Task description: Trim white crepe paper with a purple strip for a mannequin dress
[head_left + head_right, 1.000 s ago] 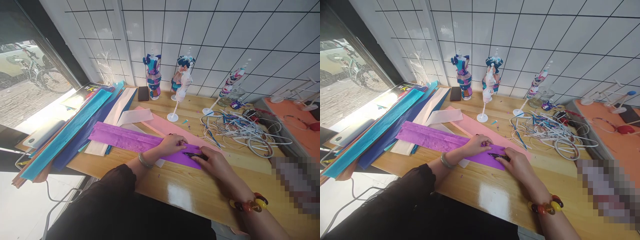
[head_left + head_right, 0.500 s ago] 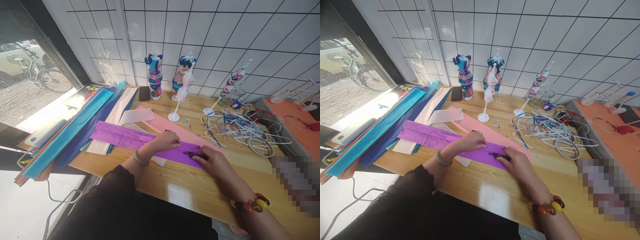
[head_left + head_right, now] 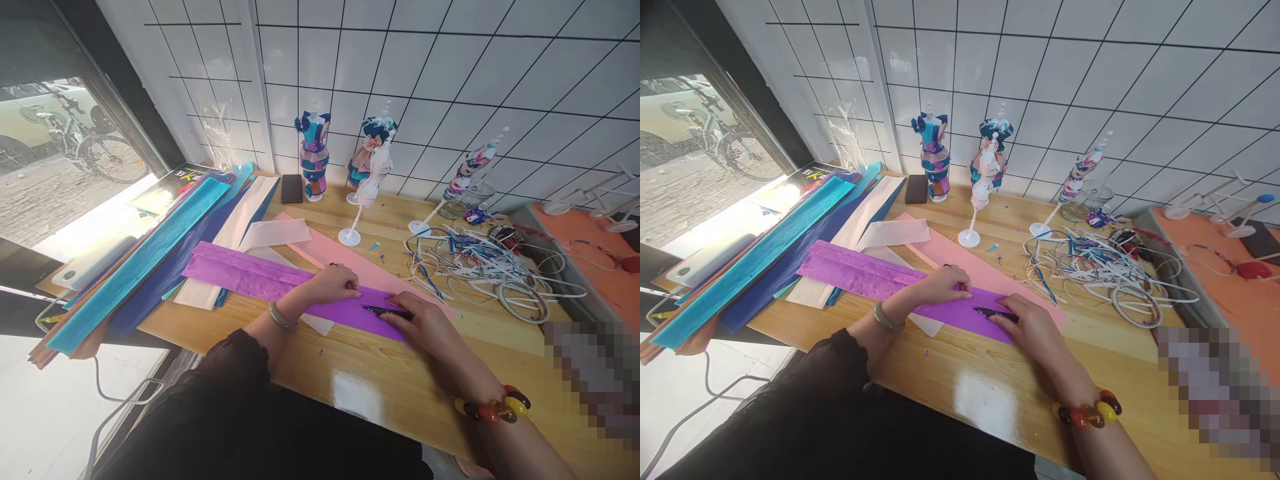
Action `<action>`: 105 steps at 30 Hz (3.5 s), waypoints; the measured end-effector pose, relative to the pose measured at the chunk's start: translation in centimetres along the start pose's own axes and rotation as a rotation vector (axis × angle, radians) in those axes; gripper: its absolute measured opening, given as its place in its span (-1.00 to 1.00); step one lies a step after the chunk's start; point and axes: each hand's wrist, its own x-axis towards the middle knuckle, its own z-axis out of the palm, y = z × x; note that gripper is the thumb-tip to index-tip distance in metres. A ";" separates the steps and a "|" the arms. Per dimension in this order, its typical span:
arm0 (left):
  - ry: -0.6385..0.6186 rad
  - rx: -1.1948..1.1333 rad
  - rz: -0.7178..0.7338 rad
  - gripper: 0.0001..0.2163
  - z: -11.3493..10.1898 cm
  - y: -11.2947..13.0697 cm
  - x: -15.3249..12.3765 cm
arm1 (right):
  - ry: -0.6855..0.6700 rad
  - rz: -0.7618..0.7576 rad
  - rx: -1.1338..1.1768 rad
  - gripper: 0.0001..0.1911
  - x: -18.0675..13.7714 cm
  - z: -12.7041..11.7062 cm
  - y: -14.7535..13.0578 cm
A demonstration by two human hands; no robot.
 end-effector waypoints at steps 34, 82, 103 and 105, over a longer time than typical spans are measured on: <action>0.049 -0.011 -0.005 -0.85 0.2 -0.1 -0.1 | 0.017 -0.013 -0.065 -0.71 -0.3 -0.2 -0.4; 0.031 0.015 -0.070 -0.82 0.4 -0.2 0.0 | -0.029 -0.016 -0.045 -0.68 1.6 0.4 -1.8; 0.022 -0.036 -0.078 -0.83 0.6 -0.4 0.0 | -0.013 0.006 -0.003 -0.68 1.2 0.7 -1.9; 0.026 -0.036 -0.067 -0.83 0.6 -0.5 0.0 | 0.001 0.001 -0.007 -0.69 1.1 0.7 -1.9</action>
